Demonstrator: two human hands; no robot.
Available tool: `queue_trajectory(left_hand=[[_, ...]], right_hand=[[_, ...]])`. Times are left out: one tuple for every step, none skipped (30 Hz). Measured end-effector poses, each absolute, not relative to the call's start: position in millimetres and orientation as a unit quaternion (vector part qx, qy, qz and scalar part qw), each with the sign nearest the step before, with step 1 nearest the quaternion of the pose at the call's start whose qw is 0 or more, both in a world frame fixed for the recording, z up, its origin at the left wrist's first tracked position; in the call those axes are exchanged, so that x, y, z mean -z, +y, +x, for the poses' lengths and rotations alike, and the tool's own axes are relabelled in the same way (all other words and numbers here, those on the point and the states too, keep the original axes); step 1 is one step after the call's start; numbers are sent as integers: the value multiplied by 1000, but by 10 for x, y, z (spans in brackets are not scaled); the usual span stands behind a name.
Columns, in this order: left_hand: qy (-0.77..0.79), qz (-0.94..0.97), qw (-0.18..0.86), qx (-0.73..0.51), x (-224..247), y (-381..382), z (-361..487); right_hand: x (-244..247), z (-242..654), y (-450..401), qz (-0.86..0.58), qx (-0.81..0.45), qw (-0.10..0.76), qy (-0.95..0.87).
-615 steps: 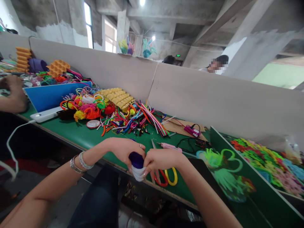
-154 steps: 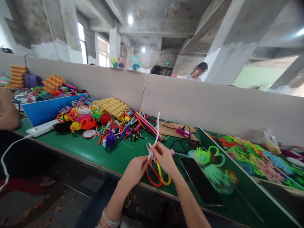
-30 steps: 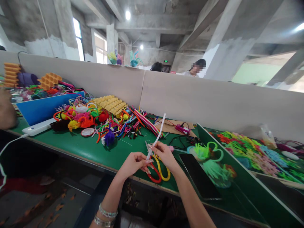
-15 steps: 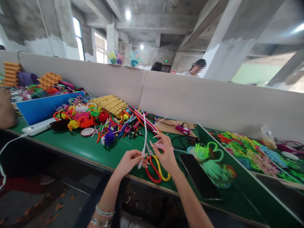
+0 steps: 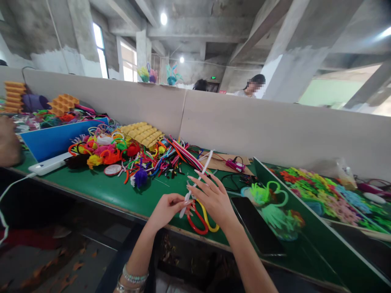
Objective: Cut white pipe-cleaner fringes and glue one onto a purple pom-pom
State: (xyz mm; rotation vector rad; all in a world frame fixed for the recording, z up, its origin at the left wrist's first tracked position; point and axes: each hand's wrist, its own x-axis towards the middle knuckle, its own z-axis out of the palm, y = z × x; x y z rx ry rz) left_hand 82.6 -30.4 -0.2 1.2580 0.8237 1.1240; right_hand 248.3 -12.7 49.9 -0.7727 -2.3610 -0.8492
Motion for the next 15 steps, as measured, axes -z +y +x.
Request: queue_trajectory(left_hand=[[356,540,590,-483,-2,-306,826],[357,541,590,-483,-5,-308,826],[358,542,588,-482,-8,-309,826],[361,545,584,-481,-10,-311,827],[363,549,580,-480,-13,-314,829],[366,553,574,-481,-15,-316,831],[368,556,569,-481,-16,-317,835],[368,558,567,-482,-17,-319,839],[366,559,566,-483,-18,-320,843],[365,559,565,-485,-18,-320,848],[365,558,561,-490,-17,-319,853],[366,558,553,-499,-14,-317,856],[368,559,540,-510,-10,-314,859],[371,557,528,-523,-6,-310,860],[374,552,518,-536,0,-304,860]], right_hand=[[-498,2493,-128,-280,310,258,-871],[-499,2501,-129,-277,307,260,-872],[-502,2506,-131,-275,305,261,-873],[-507,2508,-133,-275,305,261,-874],[-512,2509,-136,-278,305,257,-874],[-517,2509,-140,-283,306,251,-873],[-521,2507,-145,-289,306,245,-873],[-522,2504,-150,-295,305,239,-874],[-519,2498,-157,-300,300,235,-874],[-513,2490,-164,-308,293,237,-874],[-503,2478,-171,-318,281,244,-872],[-492,2462,-178,-330,262,256,-870],[-481,2443,-184,-344,237,267,-868],[-471,2422,-190,-360,205,280,-866],[-465,2399,-195,-376,167,293,-863]])
